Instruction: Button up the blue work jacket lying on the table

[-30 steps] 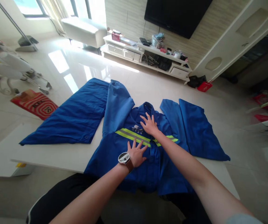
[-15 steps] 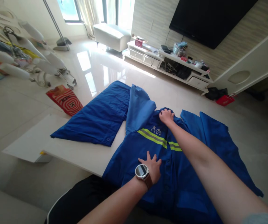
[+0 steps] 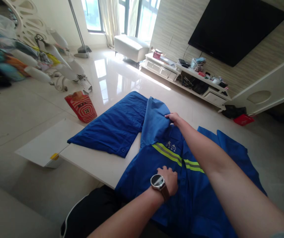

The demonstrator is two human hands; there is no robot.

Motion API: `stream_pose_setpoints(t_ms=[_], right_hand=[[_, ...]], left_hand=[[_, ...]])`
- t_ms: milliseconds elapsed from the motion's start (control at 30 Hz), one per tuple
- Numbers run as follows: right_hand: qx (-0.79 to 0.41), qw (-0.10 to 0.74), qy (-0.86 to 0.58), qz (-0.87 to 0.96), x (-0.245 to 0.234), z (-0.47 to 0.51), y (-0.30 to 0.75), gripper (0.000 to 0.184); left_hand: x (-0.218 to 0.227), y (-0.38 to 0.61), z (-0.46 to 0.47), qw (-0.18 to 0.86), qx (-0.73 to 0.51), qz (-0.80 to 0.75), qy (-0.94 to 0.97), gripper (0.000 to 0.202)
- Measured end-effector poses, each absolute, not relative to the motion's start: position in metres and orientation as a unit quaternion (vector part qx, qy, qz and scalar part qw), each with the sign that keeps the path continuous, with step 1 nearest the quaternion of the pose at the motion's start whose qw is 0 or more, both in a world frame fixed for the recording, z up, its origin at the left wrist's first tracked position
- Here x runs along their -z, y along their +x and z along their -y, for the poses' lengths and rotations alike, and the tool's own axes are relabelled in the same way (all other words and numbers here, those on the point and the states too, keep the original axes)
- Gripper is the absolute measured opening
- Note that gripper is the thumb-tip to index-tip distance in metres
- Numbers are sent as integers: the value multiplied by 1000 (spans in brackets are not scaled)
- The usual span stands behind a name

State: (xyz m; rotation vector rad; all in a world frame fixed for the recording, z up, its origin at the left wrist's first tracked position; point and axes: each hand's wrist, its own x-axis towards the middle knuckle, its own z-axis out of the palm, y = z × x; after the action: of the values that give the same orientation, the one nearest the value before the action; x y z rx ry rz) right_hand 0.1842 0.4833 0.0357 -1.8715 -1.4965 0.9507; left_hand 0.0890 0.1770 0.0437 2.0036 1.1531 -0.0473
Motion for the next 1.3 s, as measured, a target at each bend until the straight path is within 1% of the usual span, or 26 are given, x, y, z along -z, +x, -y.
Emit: stream_pose_setpoints(t_ms=[67,133,167,200,233,300,333,367,400,433,467,533,600,633,733,800,867,933,1000,1033,1133,1167,1200,1233,1267,1300], right_hand=[[-364,312,-664,574,-56,-468,184,26],[-386,347,-579,629,-81,-442,189,25],[-401,348,-525,665,-93,-425,195,25],[-418,326,-479,700,-105,-405,202,24],[-435,279,-448,730,-115,-385,212,23],[-468,119,-416,771,-128,-346,237,21],[-478,35,-410,776,-130,-329,251,22],[-481,-31,-417,770,-130,-314,264,24],[-479,-70,-438,758,-127,-302,277,30],[-476,-80,-470,739,-122,-293,288,39],[-471,-62,-511,716,-115,-286,297,47],[-466,16,-586,663,-100,-279,308,55],[-463,99,-637,608,-87,-277,310,57],[-459,128,-654,587,-81,-278,308,58],[-452,164,-676,559,-66,-284,294,64],[-435,167,-689,556,-56,-290,279,69],[-392,171,-709,560,-46,-298,262,65],[-343,187,-722,571,-42,-304,245,47],[-320,215,-714,584,-47,-302,230,25],[-315,240,-694,602,-54,-298,223,19],[-299,329,-552,706,-86,-271,207,18],[-301,339,-494,742,-98,-260,206,19],[-310,338,-448,767,-107,-251,208,20],[-323,328,-425,780,-115,-244,213,21],[-333,318,-423,780,-118,-240,224,22],[-334,314,-443,771,-119,-239,241,25]], left_hand=[[-55,77,-189,405,-36,-494,769,33],[-68,59,-205,406,-119,-551,720,31],[-74,48,-213,400,-173,-583,686,30],[-78,36,-221,388,-233,-612,648,31],[-82,24,-229,371,-294,-638,608,36],[-83,5,-239,340,-385,-673,532,55],[-81,-2,-243,340,-406,-682,505,64],[-77,-5,-245,357,-410,-683,488,71],[-72,-4,-245,386,-400,-676,484,76],[-67,-1,-243,421,-379,-661,492,79],[-63,5,-241,453,-351,-639,514,80],[-57,22,-232,480,-286,-592,582,78],[-56,39,-221,458,-228,-570,643,71],[-57,46,-216,439,-207,-568,665,63],[-62,56,-206,389,-164,-564,709,39],[-64,57,-204,367,-152,-555,731,29],[-66,53,-208,357,-151,-551,739,24],[-69,47,-215,365,-165,-571,716,22],[-72,38,-224,385,-216,-618,650,29],[-73,32,-229,397,-255,-641,605,37],[-76,16,-241,462,-383,-632,490,76],[-75,12,-243,494,-412,-601,475,90],[-74,9,-245,524,-430,-565,471,98],[-73,8,-245,546,-438,-532,477,100],[-72,9,-245,555,-437,-509,492,95],[-70,12,-244,551,-431,-496,514,83]])
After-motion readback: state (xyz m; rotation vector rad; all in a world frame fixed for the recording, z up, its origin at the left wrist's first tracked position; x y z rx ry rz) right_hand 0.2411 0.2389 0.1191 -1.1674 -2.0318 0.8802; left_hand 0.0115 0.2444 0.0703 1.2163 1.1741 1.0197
